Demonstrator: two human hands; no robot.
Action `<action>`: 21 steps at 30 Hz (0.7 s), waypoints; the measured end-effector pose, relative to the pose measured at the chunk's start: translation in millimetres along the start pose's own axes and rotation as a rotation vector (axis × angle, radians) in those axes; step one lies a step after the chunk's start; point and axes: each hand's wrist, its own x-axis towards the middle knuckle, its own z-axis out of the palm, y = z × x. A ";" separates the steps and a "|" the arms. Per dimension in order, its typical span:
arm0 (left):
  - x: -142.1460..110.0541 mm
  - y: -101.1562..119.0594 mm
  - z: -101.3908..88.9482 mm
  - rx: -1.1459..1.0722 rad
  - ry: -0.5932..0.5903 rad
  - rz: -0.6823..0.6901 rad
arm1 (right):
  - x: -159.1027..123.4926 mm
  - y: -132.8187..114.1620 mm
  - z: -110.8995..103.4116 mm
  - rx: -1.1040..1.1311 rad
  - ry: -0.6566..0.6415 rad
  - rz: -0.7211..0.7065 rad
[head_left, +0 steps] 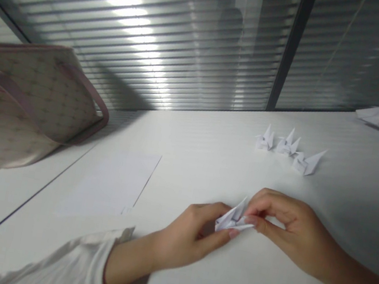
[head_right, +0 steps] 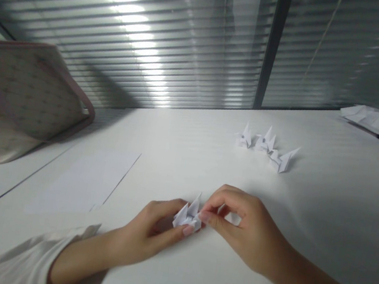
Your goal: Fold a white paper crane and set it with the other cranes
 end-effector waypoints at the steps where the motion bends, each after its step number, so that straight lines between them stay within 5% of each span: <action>1: 0.5 0.6 0.0 -0.018 -0.001 -0.017 | -0.6 0.9 0.1 -0.014 0.003 0.004; 11: 6.9 -0.4 7.1 -0.580 -0.018 -0.133 | 2.4 8.8 -1.3 0.228 -0.125 0.203; 21: 7.7 -2.2 7.6 -0.590 -0.034 -0.158 | 2.7 4.0 -0.9 0.212 -0.152 0.227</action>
